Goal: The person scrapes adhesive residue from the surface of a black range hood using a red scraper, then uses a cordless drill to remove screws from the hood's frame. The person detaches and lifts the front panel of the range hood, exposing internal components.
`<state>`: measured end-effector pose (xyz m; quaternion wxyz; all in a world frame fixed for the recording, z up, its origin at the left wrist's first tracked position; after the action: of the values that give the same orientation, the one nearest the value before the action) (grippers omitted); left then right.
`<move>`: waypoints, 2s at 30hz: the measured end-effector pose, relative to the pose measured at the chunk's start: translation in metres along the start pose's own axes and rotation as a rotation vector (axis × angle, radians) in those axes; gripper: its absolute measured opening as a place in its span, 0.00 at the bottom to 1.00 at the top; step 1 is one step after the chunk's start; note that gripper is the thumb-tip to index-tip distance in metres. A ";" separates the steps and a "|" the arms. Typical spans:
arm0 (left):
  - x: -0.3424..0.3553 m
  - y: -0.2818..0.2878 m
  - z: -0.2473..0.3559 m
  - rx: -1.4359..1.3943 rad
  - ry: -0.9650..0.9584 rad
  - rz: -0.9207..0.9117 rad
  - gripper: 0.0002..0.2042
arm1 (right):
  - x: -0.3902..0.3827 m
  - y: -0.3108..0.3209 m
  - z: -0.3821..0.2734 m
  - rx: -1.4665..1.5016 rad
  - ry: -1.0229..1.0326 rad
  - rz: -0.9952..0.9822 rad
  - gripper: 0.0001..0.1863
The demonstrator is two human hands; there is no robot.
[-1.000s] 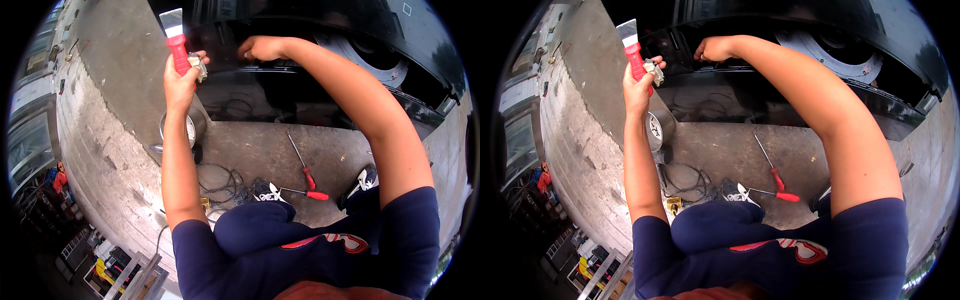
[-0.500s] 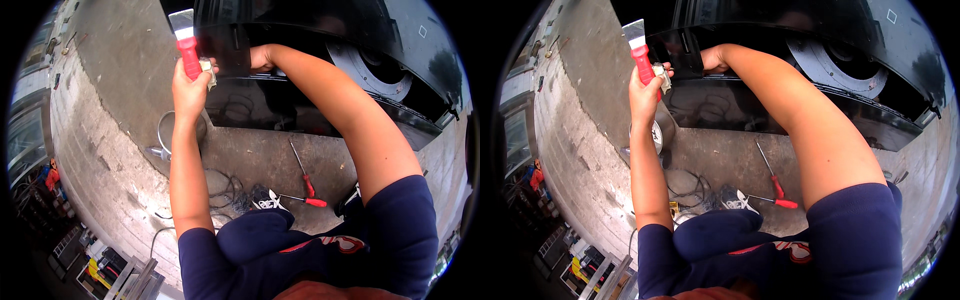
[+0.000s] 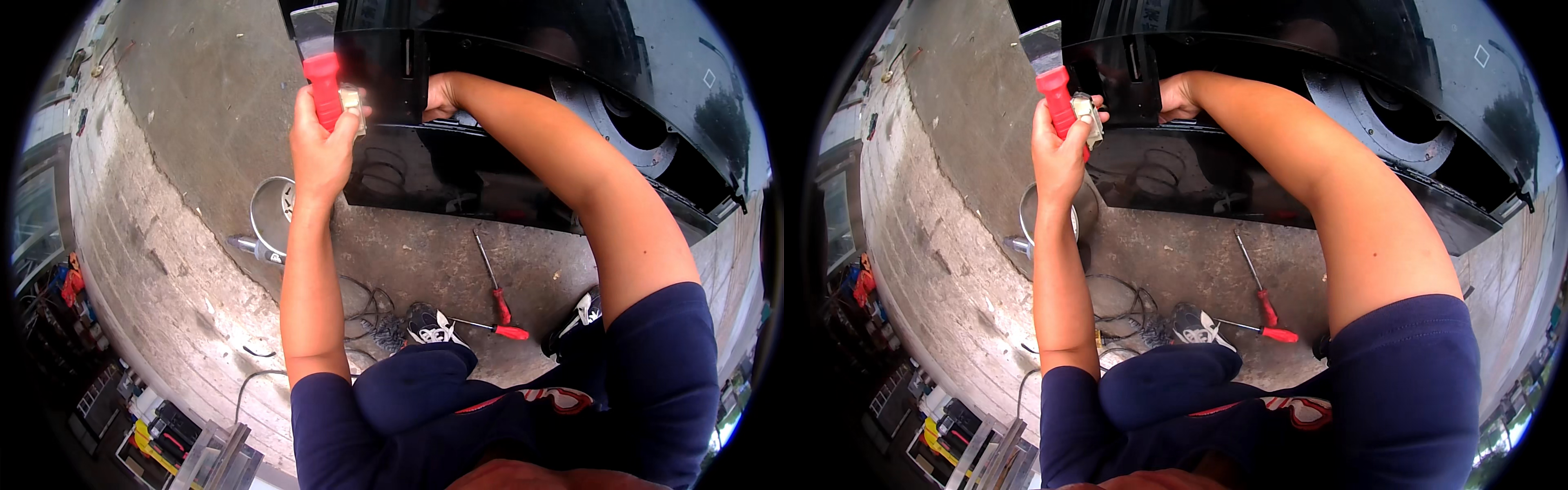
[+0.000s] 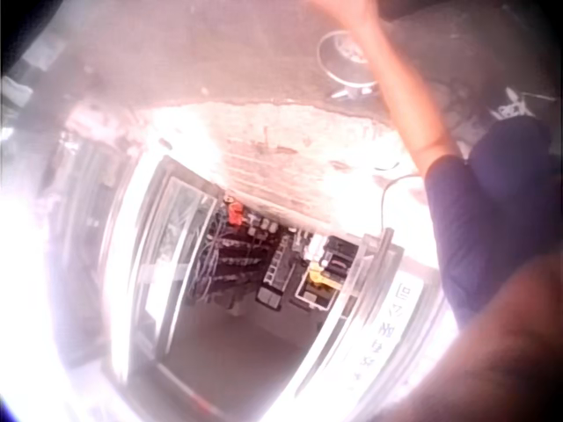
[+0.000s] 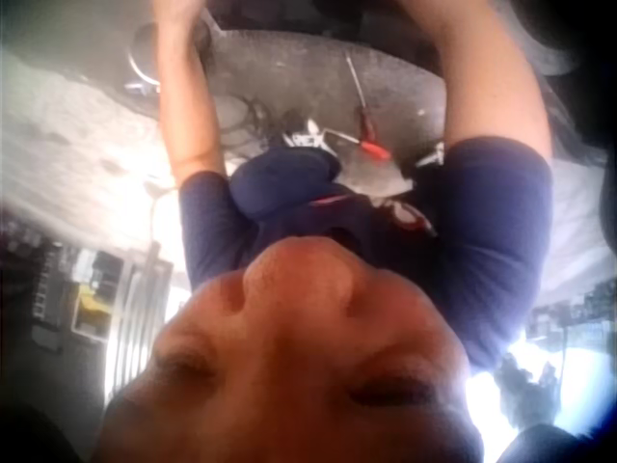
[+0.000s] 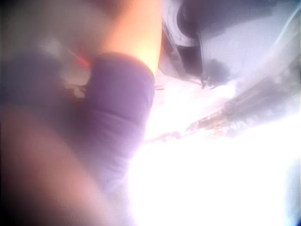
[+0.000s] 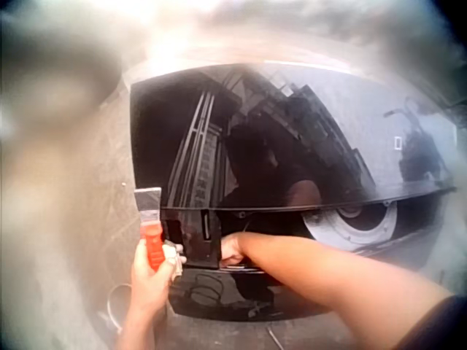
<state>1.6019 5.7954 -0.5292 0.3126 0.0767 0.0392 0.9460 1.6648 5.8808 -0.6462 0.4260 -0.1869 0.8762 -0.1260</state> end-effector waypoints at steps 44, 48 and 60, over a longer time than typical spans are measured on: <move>0.031 0.024 0.022 -0.243 -0.151 0.068 0.13 | 0.063 0.020 0.014 -0.411 -0.034 0.117 0.25; 0.032 0.012 0.021 -0.338 -0.122 0.068 0.12 | 0.088 0.055 0.047 -0.697 -0.138 0.151 0.23; 0.018 0.007 0.017 -0.195 -0.125 0.009 0.13 | 0.031 0.028 0.035 -0.884 -0.170 0.119 0.20</move>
<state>1.5860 5.8009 -0.5090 0.3164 0.1046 -0.0730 0.9400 1.6691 5.8909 -0.6996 0.3824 -0.3100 0.8169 0.3006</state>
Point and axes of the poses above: each hand's wrist, its own x-axis towards the middle knuckle, its own y-axis out of the back of the hand, z = x × y, the point moved 10 cm from there along x, towards the middle knuckle, and after that the axes turned 11 degrees about -y, right-handed, at the moved point
